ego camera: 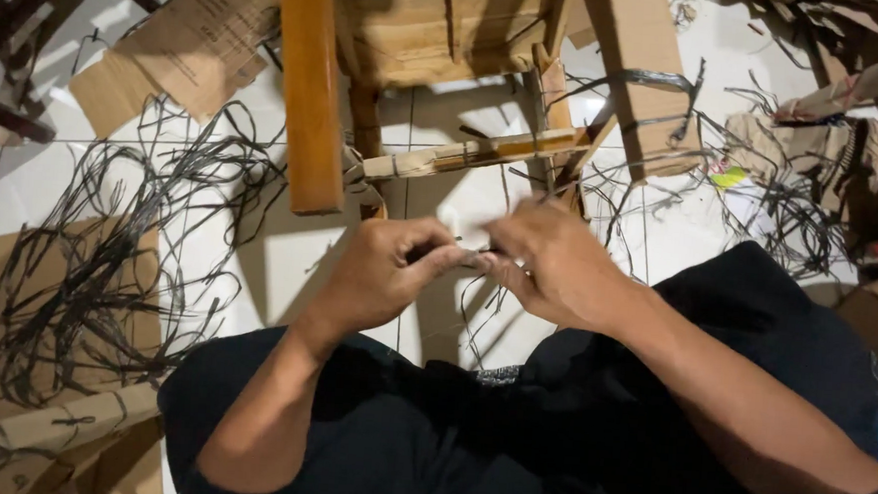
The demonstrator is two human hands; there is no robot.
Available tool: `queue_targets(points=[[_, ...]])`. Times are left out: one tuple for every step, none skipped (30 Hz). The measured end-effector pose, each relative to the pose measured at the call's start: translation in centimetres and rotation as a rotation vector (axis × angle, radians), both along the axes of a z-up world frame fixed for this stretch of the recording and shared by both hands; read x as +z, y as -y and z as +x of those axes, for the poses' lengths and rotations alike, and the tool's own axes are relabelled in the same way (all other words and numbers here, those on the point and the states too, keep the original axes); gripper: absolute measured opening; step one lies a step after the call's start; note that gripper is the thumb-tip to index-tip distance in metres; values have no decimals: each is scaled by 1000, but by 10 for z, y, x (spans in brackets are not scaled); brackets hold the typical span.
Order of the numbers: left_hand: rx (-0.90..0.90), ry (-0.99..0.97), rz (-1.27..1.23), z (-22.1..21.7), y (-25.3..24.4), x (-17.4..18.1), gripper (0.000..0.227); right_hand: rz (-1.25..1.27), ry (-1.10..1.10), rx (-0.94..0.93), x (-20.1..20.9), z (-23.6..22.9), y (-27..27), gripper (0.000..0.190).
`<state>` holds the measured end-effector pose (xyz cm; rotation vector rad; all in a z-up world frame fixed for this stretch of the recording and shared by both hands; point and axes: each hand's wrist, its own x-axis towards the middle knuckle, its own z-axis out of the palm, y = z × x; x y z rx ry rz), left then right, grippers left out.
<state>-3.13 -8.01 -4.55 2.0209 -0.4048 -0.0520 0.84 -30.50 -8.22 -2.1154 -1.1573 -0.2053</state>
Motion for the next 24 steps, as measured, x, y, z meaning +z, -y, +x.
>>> queue_targets(points=[[-12, -2, 1, 1, -5, -4, 11, 1, -2, -12, -4, -4, -1, 23], [11, -53, -80, 2, -9, -8, 15, 51, -261, 16, -7, -7, -1, 26], [35, -104, -162, 2, -14, -12, 22, 103, -518, 46, -10, -10, -2, 31], [25, -105, -162, 3, -15, -11, 22, 105, -518, 36, -12, -10, -1, 31], [-3, -95, -356, 4, -16, -9, 29, 125, -591, 30, -14, -10, 0, 31], [-31, -87, -550, 5, -17, -8, 36, 147, -663, 24, -17, -10, 2, 32], [-46, -95, -551, 2, -9, -5, 36, 150, -665, 7, -18, -11, 2, 32], [-7, -147, -716, 0, 0, -2, 35, 151, -717, -33, -20, -12, 3, 32], [32, -201, -881, -2, 8, 1, 34, 153, -766, -75, -20, -13, 4, 32], [15, -209, -883, 1, 7, -12, 34, 156, -764, -94, -18, -16, 7, 32], [-53, -319, -1049, 6, 6, -24, 36, 139, -770, -126, -16, -18, 9, 30], [-121, -433, -1211, 11, 5, -37, 38, 123, -775, -159, -13, -20, 12, 29], [-139, -445, -1209, 15, 9, -38, 38, 128, -773, -179, -5, -23, 15, 29], [-45, -414, -1135, 19, 14, -39, 37, 98, -732, -206, 4, -26, 19, 26], [46, -383, -1058, 22, 19, -40, 35, 69, -691, -234, 12, -29, 23, 23], [26, -393, -1055, 24, 24, -42, 35, 75, -690, -255, 13, -32, 29, 23], [29, -249, -744, 25, 29, -44, 31, 75, -628, -325, 15, -36, 34, 22], [29, -100, -435, 26, 35, -45, 26, 73, -567, -394, 16, -40, 40, 22], [0, -102, -432, 24, 47, -39, 26, 84, -563, -422, 22, -44, 46, 22], [-76, 8, -256, 21, 60, -32, 15, 10, -549, -460, 28, -47, 53, 22], [-151, 121, -83, 17, 72, -26, 11, -65, -540, -498, 34, -52, 60, 22], [-180, 121, -82, 13, 81, -24, 11, -55, -541, -525, 35, -55, 66, 22], [-230, 86, -91, 10, 89, -21, 12, -159, -479, -549, 36, -57, 72, 19], [-280, 51, -99, 7, 99, -19, 15, -264, -420, -571, 37, -59, 80, 16]])
